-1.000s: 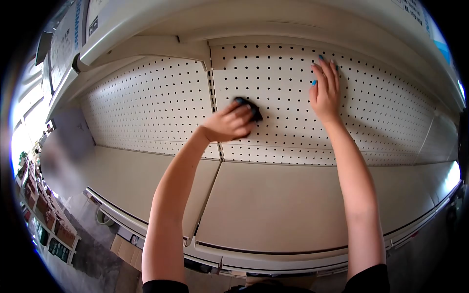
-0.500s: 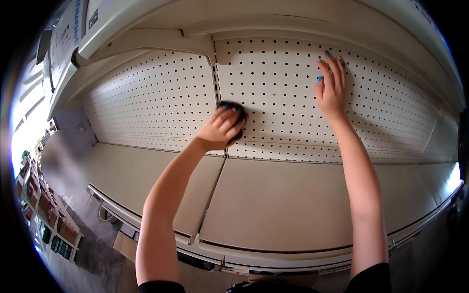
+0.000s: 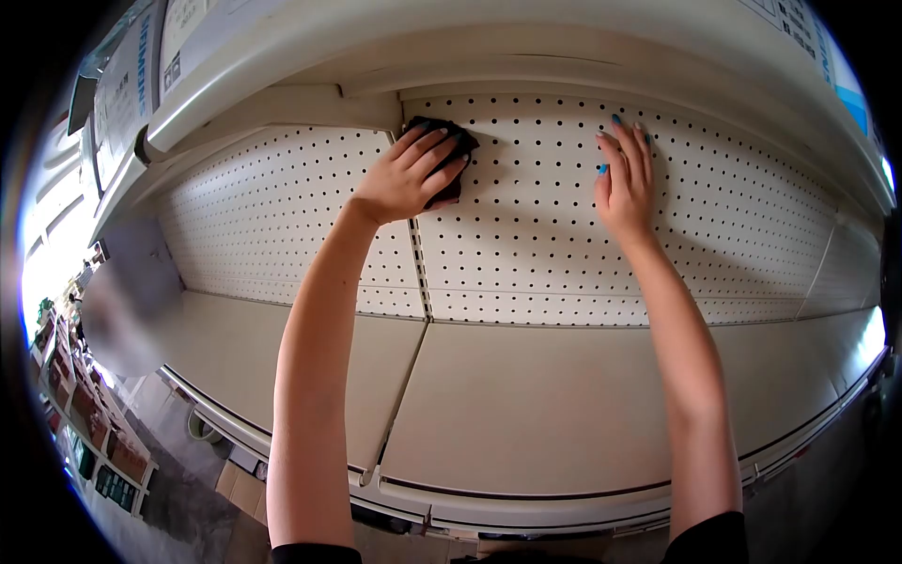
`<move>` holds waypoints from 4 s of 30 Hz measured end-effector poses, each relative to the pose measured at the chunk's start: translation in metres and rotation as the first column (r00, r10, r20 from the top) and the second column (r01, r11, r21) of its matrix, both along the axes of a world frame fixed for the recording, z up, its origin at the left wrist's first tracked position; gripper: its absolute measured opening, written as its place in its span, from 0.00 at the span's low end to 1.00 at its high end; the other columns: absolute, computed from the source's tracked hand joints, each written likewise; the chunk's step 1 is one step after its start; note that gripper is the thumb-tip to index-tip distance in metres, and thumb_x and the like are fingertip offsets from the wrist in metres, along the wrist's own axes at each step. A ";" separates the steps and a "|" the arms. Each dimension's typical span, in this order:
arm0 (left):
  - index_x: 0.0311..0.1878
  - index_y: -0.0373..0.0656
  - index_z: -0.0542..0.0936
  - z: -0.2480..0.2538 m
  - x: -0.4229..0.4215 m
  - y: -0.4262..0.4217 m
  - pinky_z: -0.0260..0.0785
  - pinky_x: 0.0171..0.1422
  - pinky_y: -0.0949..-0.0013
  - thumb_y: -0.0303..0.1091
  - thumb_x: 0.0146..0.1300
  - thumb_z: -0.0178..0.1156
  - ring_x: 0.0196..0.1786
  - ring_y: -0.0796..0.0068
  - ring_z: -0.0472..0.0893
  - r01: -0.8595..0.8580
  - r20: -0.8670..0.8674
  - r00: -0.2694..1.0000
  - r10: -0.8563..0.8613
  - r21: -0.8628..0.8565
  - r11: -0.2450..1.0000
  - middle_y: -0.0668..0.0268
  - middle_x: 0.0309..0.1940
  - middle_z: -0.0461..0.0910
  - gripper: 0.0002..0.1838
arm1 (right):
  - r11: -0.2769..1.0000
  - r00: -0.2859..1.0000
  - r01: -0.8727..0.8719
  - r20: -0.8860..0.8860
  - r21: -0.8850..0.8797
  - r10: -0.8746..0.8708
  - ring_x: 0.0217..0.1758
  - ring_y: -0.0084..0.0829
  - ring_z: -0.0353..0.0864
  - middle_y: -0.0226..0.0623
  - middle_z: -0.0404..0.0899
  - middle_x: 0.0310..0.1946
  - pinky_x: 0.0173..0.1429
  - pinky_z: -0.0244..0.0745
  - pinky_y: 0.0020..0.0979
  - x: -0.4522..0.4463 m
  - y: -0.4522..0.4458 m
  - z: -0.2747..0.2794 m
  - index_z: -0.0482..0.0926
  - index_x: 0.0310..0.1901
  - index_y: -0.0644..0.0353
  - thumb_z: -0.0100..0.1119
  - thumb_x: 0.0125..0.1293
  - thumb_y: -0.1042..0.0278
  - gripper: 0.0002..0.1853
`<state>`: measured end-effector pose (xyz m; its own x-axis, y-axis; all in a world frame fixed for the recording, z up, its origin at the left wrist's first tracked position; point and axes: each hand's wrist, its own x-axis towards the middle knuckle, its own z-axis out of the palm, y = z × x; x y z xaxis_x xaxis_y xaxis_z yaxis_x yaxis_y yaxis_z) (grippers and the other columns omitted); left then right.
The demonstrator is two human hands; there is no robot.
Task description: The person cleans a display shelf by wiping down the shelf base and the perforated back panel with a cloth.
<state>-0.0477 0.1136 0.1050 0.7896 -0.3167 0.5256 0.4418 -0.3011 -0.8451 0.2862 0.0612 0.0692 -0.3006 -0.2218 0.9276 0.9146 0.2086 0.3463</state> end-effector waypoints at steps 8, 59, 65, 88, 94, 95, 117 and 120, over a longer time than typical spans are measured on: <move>0.55 0.50 0.75 -0.088 0.021 0.008 0.59 0.70 0.53 0.42 0.56 0.60 0.62 0.63 0.68 -0.028 -0.189 0.982 0.013 -0.076 0.997 0.63 0.57 0.72 0.22 | 0.999 1.000 -0.029 0.012 0.038 0.028 0.66 0.52 0.65 0.41 0.68 0.62 0.70 0.61 0.49 -0.002 0.001 0.001 0.74 0.55 0.58 0.50 0.53 0.80 0.24; 0.43 0.53 0.79 -0.098 0.103 -0.027 0.64 0.68 0.58 0.37 0.54 0.62 0.57 0.68 0.71 0.221 -0.262 0.934 -0.242 -0.108 0.969 0.69 0.50 0.76 0.12 | 0.997 0.999 -0.006 0.036 -0.080 0.008 0.68 0.52 0.62 0.41 0.65 0.64 0.71 0.58 0.51 0.003 -0.005 -0.001 0.71 0.59 0.55 0.52 0.55 0.80 0.26; 0.51 0.40 0.75 -0.067 0.105 -0.069 0.72 0.54 0.61 0.28 0.49 0.65 0.48 0.58 0.77 0.738 0.647 0.670 -0.365 -0.527 0.420 0.60 0.43 0.77 0.22 | 0.930 0.957 -0.290 -0.057 -0.225 0.285 0.60 0.43 0.73 0.41 0.72 0.57 0.62 0.70 0.40 -0.017 -0.032 -0.013 0.73 0.57 0.57 0.53 0.61 0.77 0.20; 0.64 0.40 0.68 -0.053 0.042 0.009 0.55 0.72 0.49 0.30 0.57 0.49 0.68 0.52 0.64 0.174 0.555 0.831 -0.022 -0.223 0.959 0.54 0.66 0.65 0.28 | 0.991 0.990 0.136 -0.040 -0.007 -0.136 0.62 0.52 0.67 0.38 0.69 0.60 0.61 0.69 0.52 -0.082 0.005 0.016 0.75 0.57 0.41 0.60 0.52 0.54 0.27; 0.64 0.41 0.68 -0.053 0.040 0.006 0.56 0.71 0.50 0.28 0.55 0.49 0.68 0.53 0.65 0.186 0.552 0.833 -0.029 -0.231 0.955 0.55 0.66 0.66 0.29 | 0.979 0.884 0.130 0.466 -0.158 -0.042 0.69 0.43 0.63 0.33 0.68 0.64 0.70 0.59 0.46 -0.108 0.008 -0.070 0.76 0.56 0.47 0.59 0.56 0.54 0.25; 0.64 0.41 0.68 -0.053 0.040 0.005 0.56 0.71 0.50 0.28 0.55 0.49 0.68 0.54 0.66 0.176 0.551 0.835 -0.019 -0.234 0.956 0.55 0.66 0.66 0.29 | 0.966 0.851 0.125 0.525 -0.226 0.013 0.68 0.42 0.64 0.31 0.68 0.63 0.71 0.58 0.45 -0.104 0.006 -0.083 0.76 0.55 0.47 0.60 0.56 0.53 0.24; 0.64 0.43 0.69 -0.056 0.043 0.015 0.56 0.71 0.50 0.30 0.56 0.48 0.68 0.55 0.66 0.173 0.576 0.816 -0.052 -0.159 0.972 0.57 0.66 0.66 0.29 | 0.972 0.843 0.190 0.531 -0.138 -0.089 0.68 0.38 0.64 0.18 0.67 0.64 0.72 0.54 0.52 -0.046 -0.015 -0.095 0.78 0.53 0.33 0.57 0.56 0.57 0.20; 0.64 0.42 0.69 -0.057 0.041 0.017 0.56 0.72 0.50 0.30 0.57 0.47 0.68 0.55 0.66 0.140 0.566 0.824 -0.024 -0.163 0.977 0.57 0.67 0.66 0.28 | 0.908 0.518 0.322 0.853 -0.268 0.068 0.68 0.34 0.64 0.17 0.68 0.63 0.73 0.55 0.50 -0.018 -0.026 -0.086 0.76 0.57 0.33 0.52 0.61 0.60 0.21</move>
